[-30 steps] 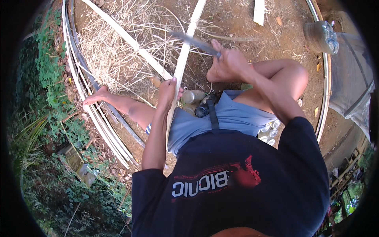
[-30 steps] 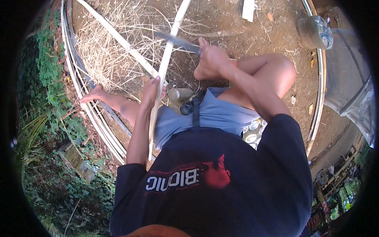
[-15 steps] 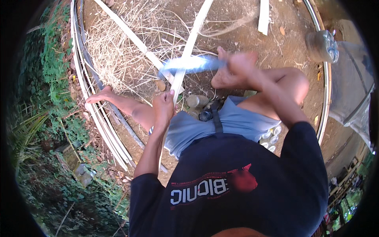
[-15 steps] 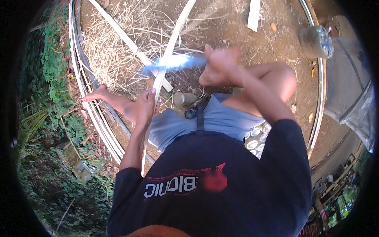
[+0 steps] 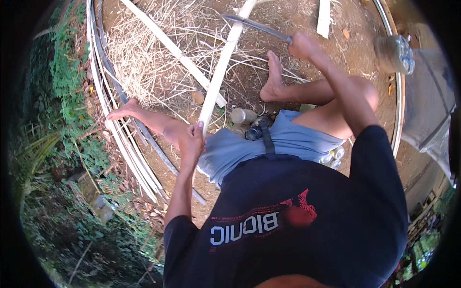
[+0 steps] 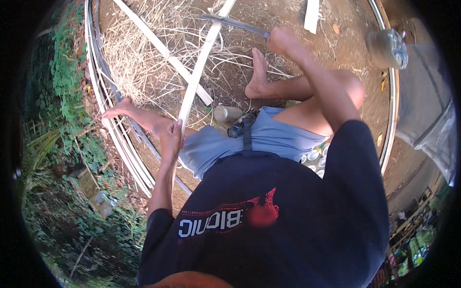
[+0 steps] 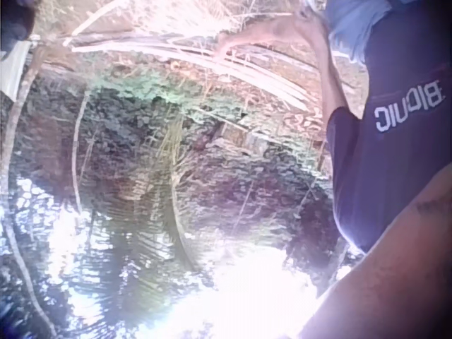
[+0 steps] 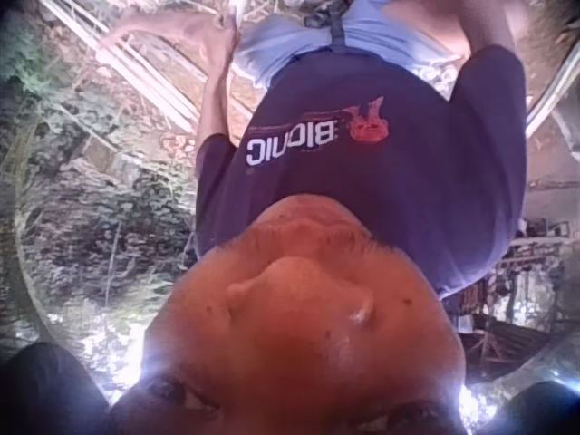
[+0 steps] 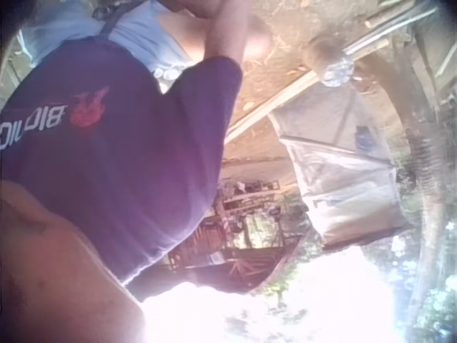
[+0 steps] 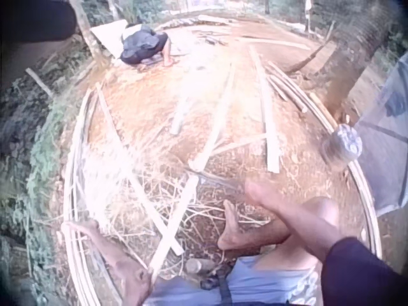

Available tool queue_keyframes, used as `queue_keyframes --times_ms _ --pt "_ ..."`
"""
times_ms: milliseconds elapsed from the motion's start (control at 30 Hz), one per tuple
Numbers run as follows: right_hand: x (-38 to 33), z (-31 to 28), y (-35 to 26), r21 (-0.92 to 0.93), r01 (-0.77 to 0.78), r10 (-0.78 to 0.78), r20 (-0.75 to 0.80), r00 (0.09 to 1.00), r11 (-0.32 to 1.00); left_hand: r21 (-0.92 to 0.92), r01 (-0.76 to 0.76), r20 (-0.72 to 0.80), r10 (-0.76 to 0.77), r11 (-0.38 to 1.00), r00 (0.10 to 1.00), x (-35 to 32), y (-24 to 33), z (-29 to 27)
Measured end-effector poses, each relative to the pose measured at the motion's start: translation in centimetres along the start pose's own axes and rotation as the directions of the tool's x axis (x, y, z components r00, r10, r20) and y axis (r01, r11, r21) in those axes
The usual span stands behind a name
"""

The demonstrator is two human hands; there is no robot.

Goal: The person whittles bamboo strips using a knife, smoothing the surface and edges while sitting outdoors.

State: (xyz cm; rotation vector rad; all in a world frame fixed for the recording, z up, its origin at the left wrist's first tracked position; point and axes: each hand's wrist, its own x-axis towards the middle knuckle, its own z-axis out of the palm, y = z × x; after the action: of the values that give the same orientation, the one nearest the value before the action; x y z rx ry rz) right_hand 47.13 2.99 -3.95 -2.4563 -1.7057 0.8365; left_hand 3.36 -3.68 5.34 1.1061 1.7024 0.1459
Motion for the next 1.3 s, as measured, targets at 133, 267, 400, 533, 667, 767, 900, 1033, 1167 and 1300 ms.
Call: queue_keyframes --times_ms 133,267,400,533,667,767,900,1033,1167,1300 --pt "-6.2 -0.3 -7.3 0.297 -0.069 0.058 0.045 0.997 0.952 -0.184 0.174 0.136 -0.150 0.967 0.979 0.6 -0.5 -0.3" --pt "-12.8 5.1 -8.2 -0.110 0.337 -0.354 -0.224 0.908 0.935 -0.259 0.165 0.272 -0.092 0.952 0.958 0.7 0.0 -0.8" --pt "-10.0 0.4 -6.5 -0.081 0.066 -0.053 0.153 0.987 0.995 -0.285 0.174 0.342 -0.070 0.943 0.937 0.4 -0.3 -1.3" --pt "-12.4 1.0 -6.8 -0.090 0.239 -0.246 -0.074 0.966 0.967 -0.395 0.221 0.459 -0.017 0.892 0.888 1.0 -0.4 -1.5" --pt "-13.8 1.2 -5.8 -0.415 0.427 -0.531 -0.175 0.829 0.803 -0.473 0.283 0.532 0.014 0.834 0.847 0.3 -1.0 -1.9" --pt "-11.3 0.4 -4.7 -0.179 0.326 -0.350 -0.124 0.928 0.928 -0.511 0.351 0.592 0.026 0.785 0.805 0.0 -1.0 -2.0" --pt "-11.6 -1.8 -6.9 -0.243 0.310 -0.332 -0.052 0.942 0.919 -0.546 0.434 0.654 0.041 0.716 0.755 -0.3 -2.0 -2.5" --pt "-1.8 -3.7 0.4 -0.250 0.144 -0.143 0.021 0.989 0.957 -0.556 0.516 0.698 0.028 0.651 0.716 -1.6 -3.8 -2.6" --pt "1.0 -6.0 1.1 0.034 -0.016 0.022 -0.187 0.982 0.999 -0.574 0.600 0.769 0.115 0.558 0.629 -1.6 -4.4 -2.5" --pt "-1.6 -4.1 -1.7 0.091 0.029 -0.027 -0.032 0.999 0.995 -0.549 0.740 0.835 0.212 0.390 0.507 -0.9 -6.4 -2.7"
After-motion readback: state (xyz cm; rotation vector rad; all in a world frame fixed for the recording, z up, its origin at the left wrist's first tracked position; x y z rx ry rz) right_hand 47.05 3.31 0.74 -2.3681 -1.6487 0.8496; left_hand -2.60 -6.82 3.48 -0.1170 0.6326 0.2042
